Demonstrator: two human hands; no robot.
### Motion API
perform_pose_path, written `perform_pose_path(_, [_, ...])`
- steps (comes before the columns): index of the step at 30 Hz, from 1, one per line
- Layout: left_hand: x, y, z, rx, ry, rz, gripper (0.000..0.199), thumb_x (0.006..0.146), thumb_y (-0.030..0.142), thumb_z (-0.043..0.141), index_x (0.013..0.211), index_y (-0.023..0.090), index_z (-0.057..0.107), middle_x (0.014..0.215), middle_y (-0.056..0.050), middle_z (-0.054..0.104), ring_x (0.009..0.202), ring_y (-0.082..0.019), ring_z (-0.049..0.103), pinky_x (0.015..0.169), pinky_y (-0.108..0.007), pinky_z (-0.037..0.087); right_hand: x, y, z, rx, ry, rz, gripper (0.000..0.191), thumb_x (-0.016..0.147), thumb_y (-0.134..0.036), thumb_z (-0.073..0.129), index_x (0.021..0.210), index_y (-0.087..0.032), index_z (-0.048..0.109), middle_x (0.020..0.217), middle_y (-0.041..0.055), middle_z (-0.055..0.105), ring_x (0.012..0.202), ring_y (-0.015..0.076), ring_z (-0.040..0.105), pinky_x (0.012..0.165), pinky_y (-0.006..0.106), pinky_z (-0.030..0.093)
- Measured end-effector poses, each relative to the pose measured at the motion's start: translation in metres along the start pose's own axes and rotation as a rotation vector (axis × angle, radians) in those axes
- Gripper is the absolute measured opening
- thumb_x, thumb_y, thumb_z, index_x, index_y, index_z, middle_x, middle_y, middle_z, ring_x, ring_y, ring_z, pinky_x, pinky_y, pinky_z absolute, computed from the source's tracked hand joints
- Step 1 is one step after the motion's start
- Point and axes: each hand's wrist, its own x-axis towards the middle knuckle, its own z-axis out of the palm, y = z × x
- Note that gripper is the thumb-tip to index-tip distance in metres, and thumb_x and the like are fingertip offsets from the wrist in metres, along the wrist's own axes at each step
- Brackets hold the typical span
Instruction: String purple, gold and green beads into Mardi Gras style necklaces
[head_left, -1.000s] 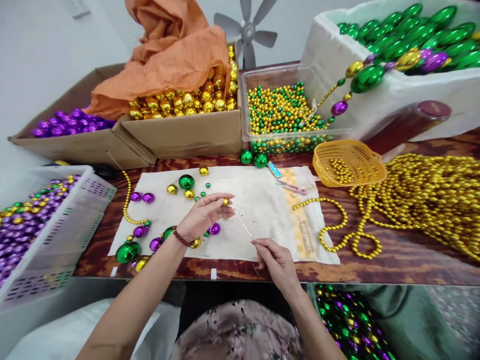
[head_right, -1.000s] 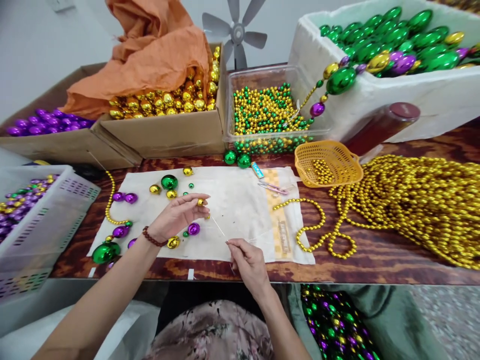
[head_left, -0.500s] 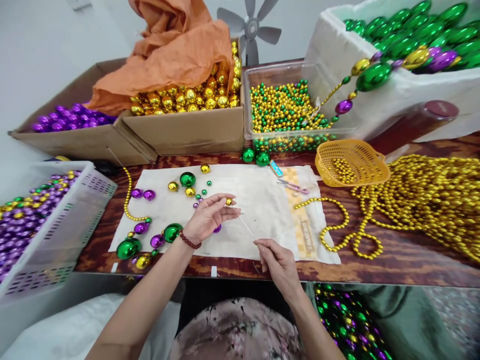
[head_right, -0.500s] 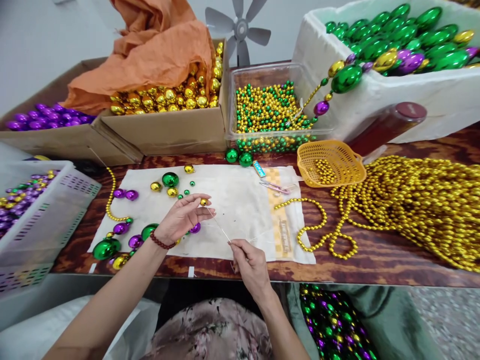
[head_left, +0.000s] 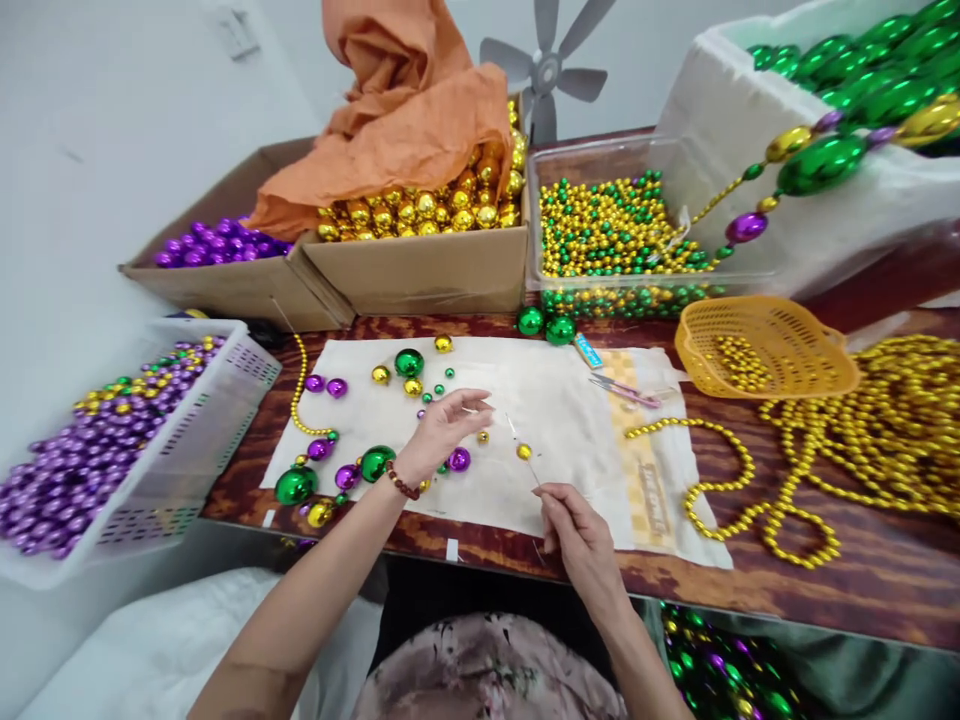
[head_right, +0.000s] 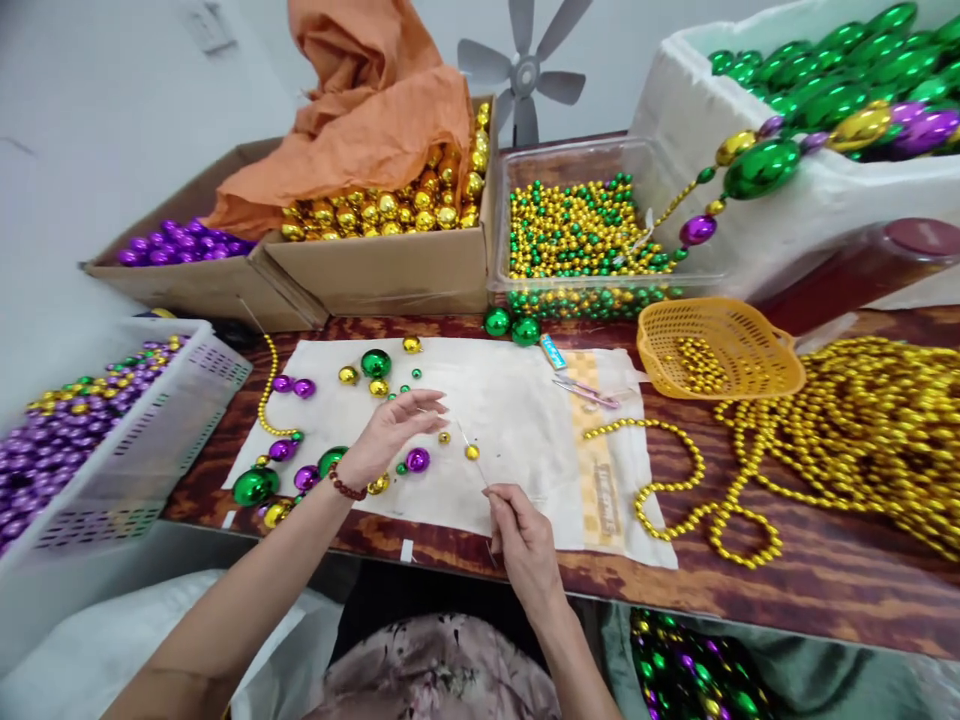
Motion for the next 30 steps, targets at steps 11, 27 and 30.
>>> perform_pose_path(11, [0.068, 0.022, -0.112, 1.435, 0.394, -0.037, 0.054, 0.084, 0.048, 0.063, 0.127, 0.015, 0.055, 0.122, -0.024, 0.065, 0.119, -0.043, 0.051, 0.095, -0.059, 0.038, 0.008, 0.002, 0.002, 0.149, -0.069, 0.006, 0.039, 0.086, -0.055, 0.066, 0.100, -0.019, 0.065, 0.074, 0.0017, 0.066, 0.048, 0.0114, 0.056, 0.044, 0.023, 0.043])
perform_pose_path(27, [0.007, 0.047, -0.020, 0.749, -0.168, 0.419, 0.054, 0.080, 0.034, 0.072, 0.132, 0.025, 0.057, 0.118, -0.008, 0.055, 0.110, -0.023, 0.056, 0.098, -0.040, 0.048, 0.015, -0.014, 0.010, 0.339, 0.125, 0.003, 0.030, 0.077, -0.044, 0.078, 0.091, -0.018, 0.072, 0.072, 0.0052, 0.075, 0.057, 0.0174, 0.067, 0.049, 0.025, 0.048])
perform_pose_path(30, [-0.009, 0.043, 0.007, 0.887, -0.260, 0.424, 0.070, 0.079, 0.031, 0.073, 0.143, 0.025, 0.046, 0.117, -0.008, 0.056, 0.108, -0.024, 0.057, 0.097, -0.041, 0.048, 0.022, -0.019, 0.014, 0.362, 0.208, -0.054, 0.026, 0.078, -0.041, 0.076, 0.090, -0.018, 0.073, 0.076, 0.0070, 0.077, 0.070, 0.0212, 0.072, 0.056, 0.028, 0.052])
